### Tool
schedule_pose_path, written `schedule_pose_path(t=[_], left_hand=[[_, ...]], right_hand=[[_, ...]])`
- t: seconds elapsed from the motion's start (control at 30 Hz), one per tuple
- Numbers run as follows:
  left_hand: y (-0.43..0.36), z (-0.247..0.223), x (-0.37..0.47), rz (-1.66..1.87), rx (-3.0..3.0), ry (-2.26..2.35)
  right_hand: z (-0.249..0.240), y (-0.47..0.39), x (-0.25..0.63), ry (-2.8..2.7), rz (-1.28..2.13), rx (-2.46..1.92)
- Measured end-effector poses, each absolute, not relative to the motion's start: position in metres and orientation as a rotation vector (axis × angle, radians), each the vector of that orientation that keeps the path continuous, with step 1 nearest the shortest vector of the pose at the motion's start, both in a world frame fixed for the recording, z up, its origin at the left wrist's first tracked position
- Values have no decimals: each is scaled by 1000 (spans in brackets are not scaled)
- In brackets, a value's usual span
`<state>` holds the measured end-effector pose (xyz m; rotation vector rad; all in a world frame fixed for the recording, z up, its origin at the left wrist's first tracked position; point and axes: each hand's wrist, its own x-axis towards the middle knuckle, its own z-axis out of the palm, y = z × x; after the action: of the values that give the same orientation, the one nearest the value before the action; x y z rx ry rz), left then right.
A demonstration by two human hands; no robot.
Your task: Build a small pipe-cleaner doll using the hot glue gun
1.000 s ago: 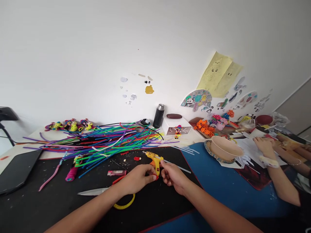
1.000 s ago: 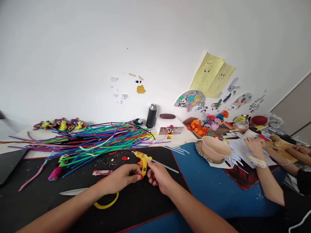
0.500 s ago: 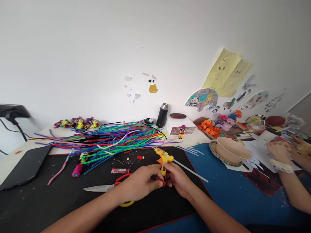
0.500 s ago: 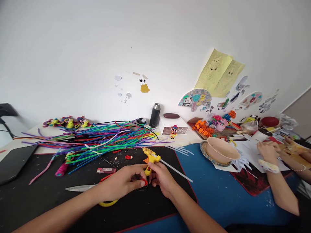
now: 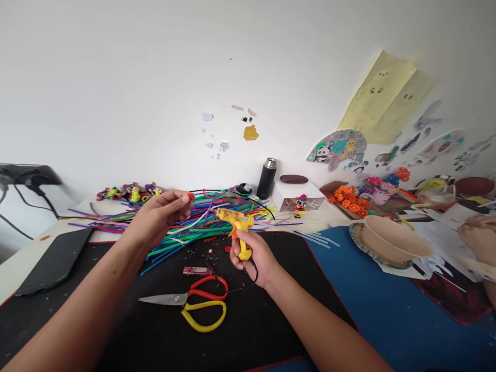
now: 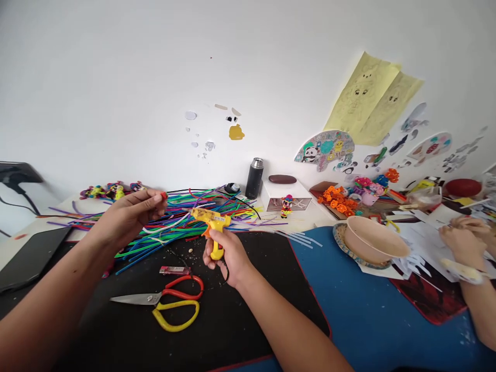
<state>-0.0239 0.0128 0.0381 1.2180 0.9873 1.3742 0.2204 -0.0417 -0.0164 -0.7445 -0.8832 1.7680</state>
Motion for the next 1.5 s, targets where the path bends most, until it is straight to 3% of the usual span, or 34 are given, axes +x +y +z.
schedule_pose_path(t=[0.17,0.37,0.63,1.1,1.5], left_hand=[[21,28,-28,1425,1125,1006],[17,22,-17,1282,1186,1069],[7,19,2,1116,1394,1073],[5,25,-6,1196,1600,1158],[4,20,-10,1213,1806,1263]], right_hand=[[-5,-20,205,-835,1772,-534],[-29,-16,214,-785,1786,-546],[-24,-21,216,-717,1829,-430],[-21,-32,212,-1153,1505,-828],[-24,-36,210,-1208,1453,-923]])
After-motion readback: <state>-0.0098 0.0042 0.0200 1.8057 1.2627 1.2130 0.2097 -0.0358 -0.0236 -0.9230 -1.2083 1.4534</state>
